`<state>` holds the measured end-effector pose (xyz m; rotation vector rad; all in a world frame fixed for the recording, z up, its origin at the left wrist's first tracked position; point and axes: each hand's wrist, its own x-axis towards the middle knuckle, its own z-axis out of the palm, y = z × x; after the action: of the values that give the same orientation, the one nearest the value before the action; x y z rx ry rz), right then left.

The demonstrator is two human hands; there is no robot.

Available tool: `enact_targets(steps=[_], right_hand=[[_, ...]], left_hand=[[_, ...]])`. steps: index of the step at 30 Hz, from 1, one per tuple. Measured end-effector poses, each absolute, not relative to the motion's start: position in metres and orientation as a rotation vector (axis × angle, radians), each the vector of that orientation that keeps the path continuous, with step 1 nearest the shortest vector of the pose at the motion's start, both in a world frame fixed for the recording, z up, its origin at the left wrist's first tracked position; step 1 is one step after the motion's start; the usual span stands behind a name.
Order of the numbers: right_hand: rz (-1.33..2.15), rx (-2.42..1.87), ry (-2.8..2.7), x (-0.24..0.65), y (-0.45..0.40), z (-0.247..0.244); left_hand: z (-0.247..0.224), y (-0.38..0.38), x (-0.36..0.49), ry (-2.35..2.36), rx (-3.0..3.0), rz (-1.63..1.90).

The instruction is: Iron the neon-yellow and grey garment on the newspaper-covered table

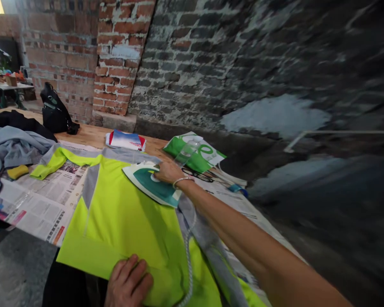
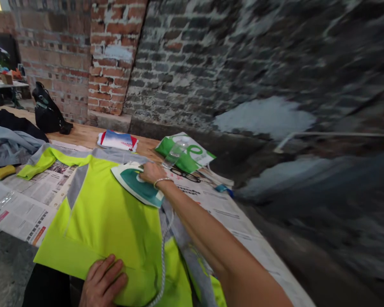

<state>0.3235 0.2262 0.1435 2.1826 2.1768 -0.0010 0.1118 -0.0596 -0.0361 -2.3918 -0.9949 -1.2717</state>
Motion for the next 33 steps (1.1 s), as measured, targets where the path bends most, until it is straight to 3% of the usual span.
enact_targets(steps=[10,15,33], right_hand=[[-0.180,1.758,2.371,0.296,0.085,0.152],[-0.154,1.680,2.357,0.293,0.060,0.153],[0.050,2.247,2.118,0.311,0.245,0.143]], left_hand=[[-0.033,-0.060,0.114,-1.008,-2.344,-1.322],[-0.038,-0.060,0.112,-0.990,-2.370,-1.250],[-0.029,-0.057,0.110,-0.947,-2.339,-1.278]])
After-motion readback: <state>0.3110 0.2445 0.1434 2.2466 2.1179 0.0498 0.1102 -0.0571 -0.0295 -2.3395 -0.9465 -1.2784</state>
